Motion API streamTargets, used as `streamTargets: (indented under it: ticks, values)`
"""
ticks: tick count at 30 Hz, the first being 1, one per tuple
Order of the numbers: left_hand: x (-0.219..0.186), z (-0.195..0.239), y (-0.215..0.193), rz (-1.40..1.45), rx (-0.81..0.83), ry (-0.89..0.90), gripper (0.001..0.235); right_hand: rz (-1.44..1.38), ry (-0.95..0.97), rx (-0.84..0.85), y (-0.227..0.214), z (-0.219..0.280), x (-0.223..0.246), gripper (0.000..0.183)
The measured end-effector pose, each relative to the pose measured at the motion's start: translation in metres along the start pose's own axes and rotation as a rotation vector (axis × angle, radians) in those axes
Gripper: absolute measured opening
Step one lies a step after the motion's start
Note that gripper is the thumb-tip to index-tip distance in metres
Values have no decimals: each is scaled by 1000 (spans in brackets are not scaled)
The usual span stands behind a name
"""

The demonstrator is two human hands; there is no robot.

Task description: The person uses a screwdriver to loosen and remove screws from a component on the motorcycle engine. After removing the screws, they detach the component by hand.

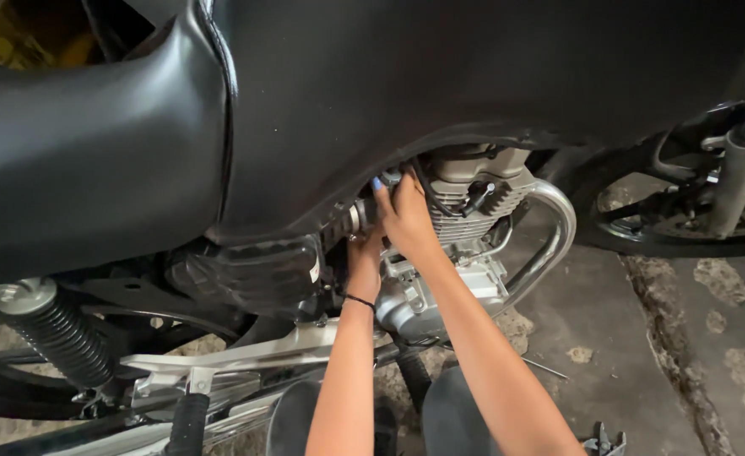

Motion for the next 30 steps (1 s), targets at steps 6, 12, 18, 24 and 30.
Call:
streamTargets:
  ticks: [6, 12, 18, 24, 30]
  values:
    - [-4, 15, 14, 360, -79, 19, 41, 334, 193, 160, 16, -26, -36, 42]
    - [43, -8, 25, 185, -173, 138, 47, 440, 345, 383, 36, -39, -77, 42]
    - [30, 15, 21, 368, -87, 89, 32, 384, 371, 375, 32, -39, -56, 39]
    - [24, 21, 15, 77, -326, 139, 41, 483, 371, 440, 31, -34, -73, 41]
    - [-39, 90, -5, 195, 9, 287, 62, 123, -6, 188, -26, 13, 55, 38]
Point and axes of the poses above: each hand's wrist, its own z-axis away from the middle knuckle, its own y-axis out of the palm, x = y × z, the point moved 4 cm from there along -z, towards the middle knuckle, and after that the axes turned 7 degrees about -z, right-handed, at the moved point
